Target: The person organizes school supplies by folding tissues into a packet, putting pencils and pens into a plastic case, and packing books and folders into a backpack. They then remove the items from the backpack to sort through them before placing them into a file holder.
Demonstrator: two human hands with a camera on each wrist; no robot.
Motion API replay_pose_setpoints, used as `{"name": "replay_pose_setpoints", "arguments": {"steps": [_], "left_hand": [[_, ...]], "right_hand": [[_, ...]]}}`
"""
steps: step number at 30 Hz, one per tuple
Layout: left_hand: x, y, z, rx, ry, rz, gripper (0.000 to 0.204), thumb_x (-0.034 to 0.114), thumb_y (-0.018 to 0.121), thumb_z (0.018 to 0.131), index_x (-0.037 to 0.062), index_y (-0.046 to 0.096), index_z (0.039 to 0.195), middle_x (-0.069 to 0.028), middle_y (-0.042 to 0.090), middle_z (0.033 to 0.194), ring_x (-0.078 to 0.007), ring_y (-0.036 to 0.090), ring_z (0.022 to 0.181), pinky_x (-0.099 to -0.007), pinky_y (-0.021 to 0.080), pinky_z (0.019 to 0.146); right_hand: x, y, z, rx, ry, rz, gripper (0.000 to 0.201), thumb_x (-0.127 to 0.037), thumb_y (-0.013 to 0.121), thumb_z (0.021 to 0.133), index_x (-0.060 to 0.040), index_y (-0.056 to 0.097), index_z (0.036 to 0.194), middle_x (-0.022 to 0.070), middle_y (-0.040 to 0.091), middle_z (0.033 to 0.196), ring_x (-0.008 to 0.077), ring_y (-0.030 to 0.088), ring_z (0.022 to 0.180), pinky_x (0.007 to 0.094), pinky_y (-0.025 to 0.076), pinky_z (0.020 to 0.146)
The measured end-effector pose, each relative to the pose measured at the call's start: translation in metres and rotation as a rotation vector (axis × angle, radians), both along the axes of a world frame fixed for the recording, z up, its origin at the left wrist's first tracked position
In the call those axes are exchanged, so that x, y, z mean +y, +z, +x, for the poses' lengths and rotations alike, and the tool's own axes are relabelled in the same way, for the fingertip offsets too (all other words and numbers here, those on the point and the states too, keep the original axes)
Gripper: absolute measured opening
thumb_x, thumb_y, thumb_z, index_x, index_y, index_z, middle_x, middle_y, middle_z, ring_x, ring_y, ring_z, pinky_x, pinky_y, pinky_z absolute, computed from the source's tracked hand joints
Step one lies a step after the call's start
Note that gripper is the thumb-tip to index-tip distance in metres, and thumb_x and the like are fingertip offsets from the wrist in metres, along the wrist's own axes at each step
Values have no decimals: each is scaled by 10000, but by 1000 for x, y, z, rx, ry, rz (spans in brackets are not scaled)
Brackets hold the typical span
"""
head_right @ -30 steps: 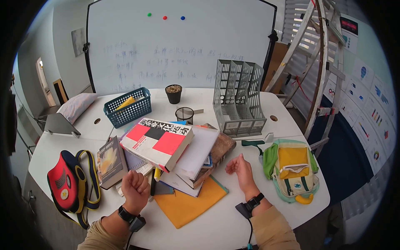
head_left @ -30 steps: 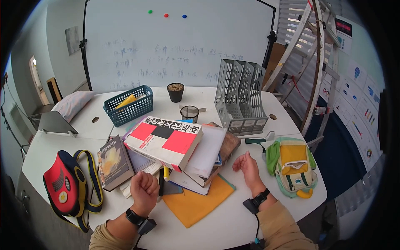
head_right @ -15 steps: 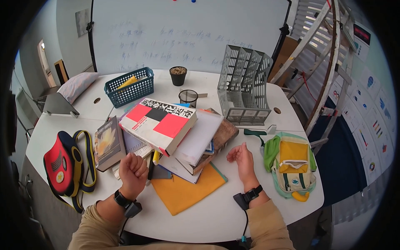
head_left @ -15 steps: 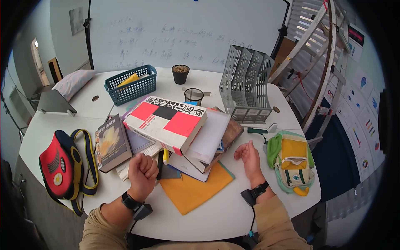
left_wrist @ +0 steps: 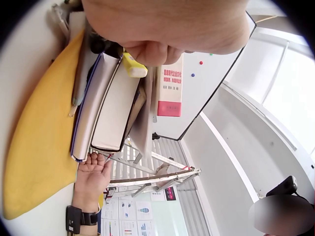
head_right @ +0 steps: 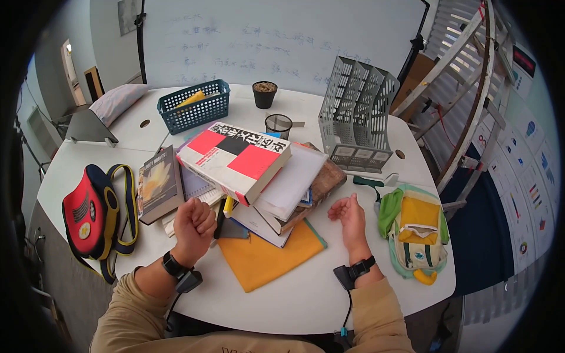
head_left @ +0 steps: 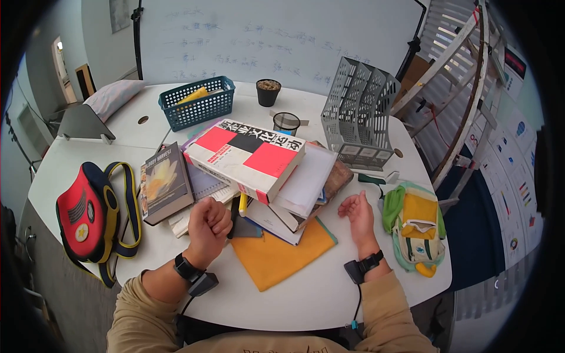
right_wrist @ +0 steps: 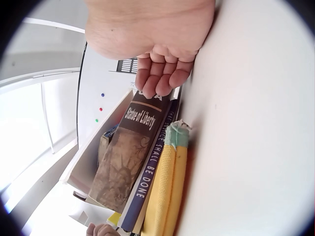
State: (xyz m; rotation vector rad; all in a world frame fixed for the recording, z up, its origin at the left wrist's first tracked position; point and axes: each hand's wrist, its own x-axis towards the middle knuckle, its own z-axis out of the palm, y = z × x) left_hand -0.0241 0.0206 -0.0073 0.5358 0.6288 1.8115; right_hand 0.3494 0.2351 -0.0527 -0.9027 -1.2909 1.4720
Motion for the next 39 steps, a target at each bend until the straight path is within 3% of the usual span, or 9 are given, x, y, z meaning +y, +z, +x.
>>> {"name": "replay_pose_setpoints", "arguments": {"steps": [15,19,21,24,27,33,39], "left_hand": [[1,1,-2,36,-123,13,380,354,572,1129,135,445,845,15,369,761,-114,377,645,-285,315,558],[2,1,-4,78,-191,140,227,330,619,1103,117,545,1090,-14,481,920,-152,496,800,-299,404,684],[4,7,4,90,-167,180,302,328,647,1089,118,562,1288,-35,556,1057,-172,544,895,-312,444,760],[2,8,9,186,-122,202,528,334,674,1081,162,468,1535,-63,578,1289,-190,567,978,-324,471,826],[2,7,9,225,-101,170,639,337,663,1100,213,394,1666,-68,563,1386,-176,568,965,-320,472,825],[3,13,0,347,-111,44,831,393,642,1153,253,201,1844,-48,569,1438,-118,570,855,-283,439,727],[5,18,-8,380,-199,6,882,456,648,1160,254,156,1863,-59,556,1516,-125,568,842,-285,431,711]], "right_hand": [[-2,4,-1,-3,7,9,703,-602,337,1248,-32,677,1020,113,740,898,214,699,825,360,563,823],[-2,2,0,1,7,8,701,-597,334,1250,-31,679,1020,112,738,900,213,700,827,362,563,820],[-2,3,0,2,9,7,701,-596,334,1250,-30,680,1020,113,738,901,214,701,827,362,564,818],[-2,3,0,0,6,5,699,-593,335,1251,-31,679,1018,115,738,900,214,699,824,363,564,818],[-4,4,-1,0,2,-2,696,-590,336,1252,-33,677,1014,114,736,897,212,695,821,360,563,821],[-1,3,1,3,16,-2,692,-585,330,1255,-36,675,1009,109,733,893,207,690,822,354,557,824],[-5,5,-2,-14,19,4,692,-586,331,1254,-37,673,1008,107,730,890,205,687,824,351,551,826]]}}
